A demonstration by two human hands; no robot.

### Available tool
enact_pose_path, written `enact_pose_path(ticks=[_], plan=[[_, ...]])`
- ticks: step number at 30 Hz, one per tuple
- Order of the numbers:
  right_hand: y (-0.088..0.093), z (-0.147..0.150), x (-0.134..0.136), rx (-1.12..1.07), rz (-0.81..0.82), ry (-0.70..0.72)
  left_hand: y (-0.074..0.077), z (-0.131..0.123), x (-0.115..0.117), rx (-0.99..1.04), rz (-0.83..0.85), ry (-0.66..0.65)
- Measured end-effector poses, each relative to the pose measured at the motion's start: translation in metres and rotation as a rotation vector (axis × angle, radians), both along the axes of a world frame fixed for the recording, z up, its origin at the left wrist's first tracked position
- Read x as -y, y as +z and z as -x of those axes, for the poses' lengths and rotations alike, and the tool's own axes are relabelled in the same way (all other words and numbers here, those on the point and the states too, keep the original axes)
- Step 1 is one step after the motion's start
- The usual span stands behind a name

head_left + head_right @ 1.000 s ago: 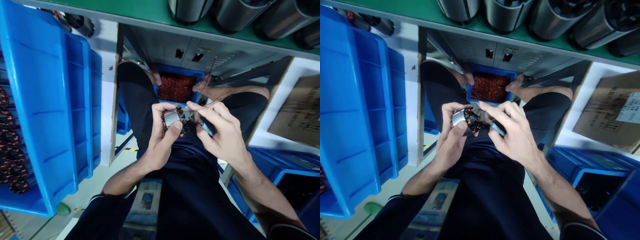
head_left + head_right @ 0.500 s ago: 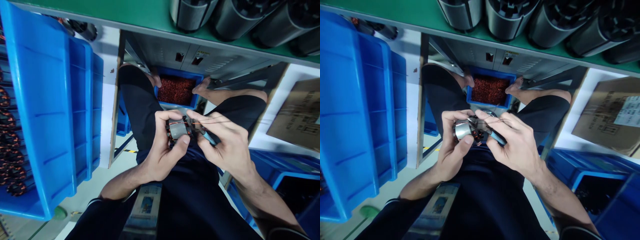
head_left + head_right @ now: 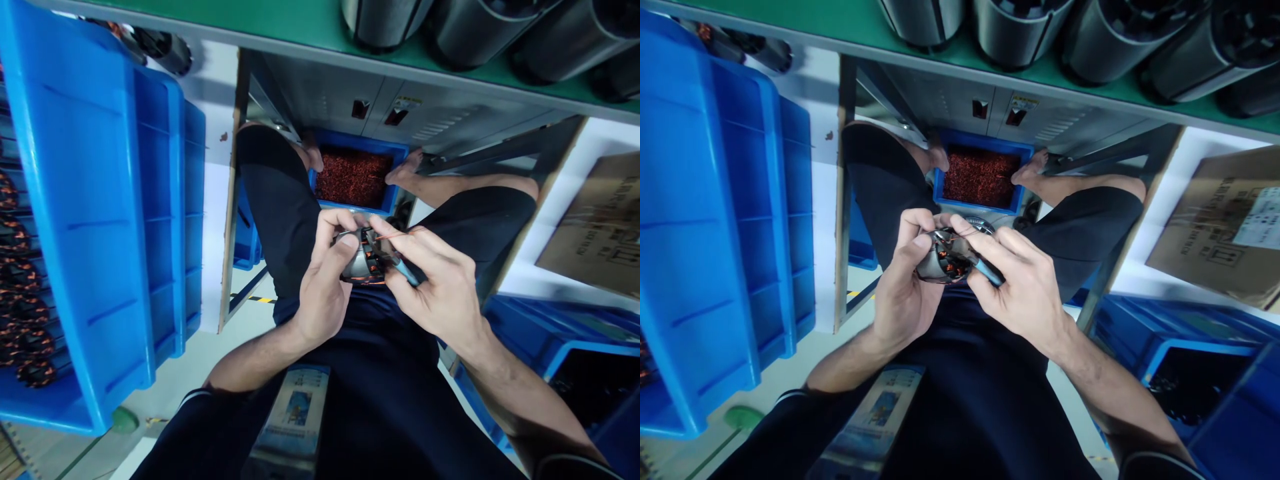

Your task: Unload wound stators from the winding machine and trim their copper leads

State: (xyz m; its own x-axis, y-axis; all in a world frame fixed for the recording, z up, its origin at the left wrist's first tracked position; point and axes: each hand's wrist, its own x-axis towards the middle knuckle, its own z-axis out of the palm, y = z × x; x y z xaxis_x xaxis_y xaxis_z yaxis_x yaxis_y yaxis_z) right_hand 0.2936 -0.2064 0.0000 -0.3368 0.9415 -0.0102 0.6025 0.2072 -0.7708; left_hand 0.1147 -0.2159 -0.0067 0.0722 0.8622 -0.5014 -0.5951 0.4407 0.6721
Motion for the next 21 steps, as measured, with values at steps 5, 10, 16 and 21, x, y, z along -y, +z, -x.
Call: enact_pose_path(ticks=[5, 10, 16, 21], plan=[[-0.002, -0.001, 0.001, 0.021, -0.033, 0.007, 0.001, -0.002, 0.004, -0.031, -0.005, 0.029], [-0.020, -0.007, -0.011, -0.158, 0.149, 0.018, -0.012, 0.000, 0.004, -0.037, 0.018, 0.042], [-0.014, -0.003, -0.015, -0.383, 0.436, -0.021, -0.015, 0.006, 0.008, -0.242, -0.115, 0.047], [-0.012, 0.010, -0.011, -0.593, 0.311, 0.135, -0.007, 0.015, 0.007, -0.550, -0.505, -0.017]])
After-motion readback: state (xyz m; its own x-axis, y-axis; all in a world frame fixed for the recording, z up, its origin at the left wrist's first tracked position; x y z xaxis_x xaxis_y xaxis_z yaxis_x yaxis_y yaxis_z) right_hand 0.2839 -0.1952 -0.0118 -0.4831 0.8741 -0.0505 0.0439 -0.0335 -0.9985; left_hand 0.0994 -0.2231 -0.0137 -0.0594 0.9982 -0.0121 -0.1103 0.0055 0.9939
